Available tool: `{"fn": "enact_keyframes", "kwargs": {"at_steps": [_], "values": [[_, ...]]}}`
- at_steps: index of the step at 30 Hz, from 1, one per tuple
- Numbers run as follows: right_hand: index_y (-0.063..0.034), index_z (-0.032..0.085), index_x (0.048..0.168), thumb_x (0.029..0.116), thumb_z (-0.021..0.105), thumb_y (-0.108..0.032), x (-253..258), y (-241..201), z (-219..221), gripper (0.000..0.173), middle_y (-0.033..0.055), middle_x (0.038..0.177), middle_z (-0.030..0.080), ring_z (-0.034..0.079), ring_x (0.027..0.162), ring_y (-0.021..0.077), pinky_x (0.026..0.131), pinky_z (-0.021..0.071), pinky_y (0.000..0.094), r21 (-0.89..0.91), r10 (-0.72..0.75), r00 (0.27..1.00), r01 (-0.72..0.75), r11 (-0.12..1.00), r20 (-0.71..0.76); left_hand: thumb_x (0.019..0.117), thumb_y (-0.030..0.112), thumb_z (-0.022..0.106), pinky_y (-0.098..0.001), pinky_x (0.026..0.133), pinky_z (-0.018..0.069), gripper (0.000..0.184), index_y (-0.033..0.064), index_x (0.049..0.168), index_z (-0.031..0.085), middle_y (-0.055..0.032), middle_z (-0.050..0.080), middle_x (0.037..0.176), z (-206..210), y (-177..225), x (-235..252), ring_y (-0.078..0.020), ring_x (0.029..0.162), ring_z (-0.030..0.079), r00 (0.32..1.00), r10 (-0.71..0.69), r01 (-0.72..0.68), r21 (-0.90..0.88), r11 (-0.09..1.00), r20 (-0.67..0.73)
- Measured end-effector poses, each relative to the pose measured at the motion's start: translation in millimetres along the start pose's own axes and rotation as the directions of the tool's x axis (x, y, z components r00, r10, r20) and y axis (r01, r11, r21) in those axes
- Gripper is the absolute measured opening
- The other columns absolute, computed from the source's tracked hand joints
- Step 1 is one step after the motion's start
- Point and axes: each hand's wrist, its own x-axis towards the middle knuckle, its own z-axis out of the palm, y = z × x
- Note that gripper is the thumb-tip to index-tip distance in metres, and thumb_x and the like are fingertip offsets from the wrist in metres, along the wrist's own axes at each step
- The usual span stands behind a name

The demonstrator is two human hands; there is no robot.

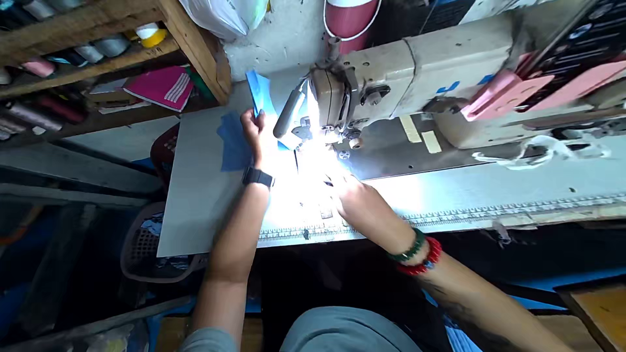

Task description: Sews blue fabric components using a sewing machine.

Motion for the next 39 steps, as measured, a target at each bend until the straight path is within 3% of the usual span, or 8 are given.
{"fn": "enact_keyframes", "kwargs": {"at_steps": [8,16,21,26,29,31,35,39], "values": [[0.0064,0.063,0.130,0.1026,0.055,-0.010,46.0,-13.9,23.3,0.033,0.0295,0.131,0.061,0.057,0.124,0.0461,0.103,0.0438,0.0616,0.110,0.020,0.999,-0.016,0.994,-0.033,0.1095,0.023,0.043,-0.0321,0.101,0.0473,0.031,0.0065,0.135,0.043,-0.0058,0.055,0.127,-41.0,45.6,-82.4,-0.0090,0.116,0.056,0.991,-0.119,0.110,-0.145,0.983,-0.054],[-0.0120,0.069,0.105,0.1031,0.060,-0.042,44.9,-18.7,-13.6,0.032,0.0037,0.078,0.061,0.057,0.067,0.0142,0.060,0.0478,0.0375,0.649,0.103,0.995,-0.086,0.756,0.012,0.1002,0.019,0.047,-0.0413,0.091,0.0571,0.028,0.0175,0.127,0.053,-0.0030,0.065,0.116,-57.2,77.2,-119.9,-0.0159,0.107,0.066,0.882,-0.456,0.434,-0.588,0.682,0.122],[-0.0097,0.075,0.102,0.0968,0.071,-0.027,39.2,-22.4,-5.4,0.018,0.0037,0.085,0.070,0.065,0.075,0.0158,0.067,0.0541,0.0414,0.539,0.055,0.981,0.054,0.840,-0.184,0.0974,0.003,0.047,-0.0447,0.093,0.0558,0.036,0.0120,0.132,0.050,-0.0090,0.062,0.121,-46.4,74.7,-134.4,-0.0214,0.110,0.064,0.868,-0.491,0.423,-0.619,0.661,0.069],[-0.0134,0.078,0.103,0.0874,0.068,-0.006,12.2,-26.7,-32.6,0.020,0.0082,0.079,0.071,0.068,0.064,0.0269,0.051,0.0528,0.0452,0.035,-0.278,0.889,0.312,0.950,-0.364,0.0848,0.007,0.069,-0.0382,0.117,0.0378,0.093,0.0049,0.160,0.015,-0.0128,0.028,0.162,-76.5,64.1,-155.1,-0.0178,0.147,0.034,0.999,0.006,-0.006,0.000,1.000,0.053],[-0.0173,0.077,0.104,0.0917,0.064,-0.011,-14.2,-27.1,-54.6,0.019,0.0060,0.073,0.068,0.065,0.059,0.0243,0.049,0.0504,0.0415,0.021,-0.413,0.887,0.426,0.904,-0.208,0.0904,0.039,0.072,-0.0637,0.123,0.0061,0.077,0.0112,0.154,0.039,-0.0150,0.039,0.160,-95.5,86.0,-162.6,-0.0297,0.155,0.024,0.828,0.327,-0.480,0.275,0.833,0.455],[-0.0178,0.074,0.105,0.0926,0.062,-0.015,-37.2,-26.8,-71.9,0.017,0.0032,0.072,0.064,0.062,0.058,0.0209,0.049,0.0486,0.0387,0.081,-0.458,0.882,0.468,0.880,-0.114,0.0914,0.037,0.072,-0.0669,0.117,0.0196,0.042,0.0197,0.129,0.067,0.0025,0.070,0.127,-105.3,107.8,-167.1,-0.0187,0.135,0.052,0.653,0.256,-0.553,0.218,0.804,0.713],[-0.0163,0.072,0.109,0.0980,0.063,-0.018,-76.5,-12.3,-99.5,0.014,-0.0003,0.088,0.072,0.068,0.073,0.0123,0.063,0.0556,0.0318,0.369,-0.477,0.877,0.427,0.826,0.053,0.0974,0.036,0.064,-0.0429,0.109,0.0364,0.018,0.0209,0.098,0.074,0.0091,0.074,0.100,-137.1,114.9,-153.9,-0.0046,0.109,0.063,0.336,0.147,-0.524,0.055,0.850,0.930],[-0.0148,0.069,0.123,0.0989,0.065,-0.017,-76.7,15.2,-83.5,0.024,0.0040,0.096,0.074,0.071,0.082,0.0153,0.077,0.0603,0.0405,0.501,-0.288,0.920,0.124,0.856,0.264,0.0959,0.035,0.067,-0.0500,0.099,0.0448,0.019,0.0183,0.097,0.075,0.0030,0.074,0.096,-148.6,90.3,-135.2,-0.0127,0.099,0.067,0.359,-0.017,-0.465,0.195,0.864,0.933]]}}
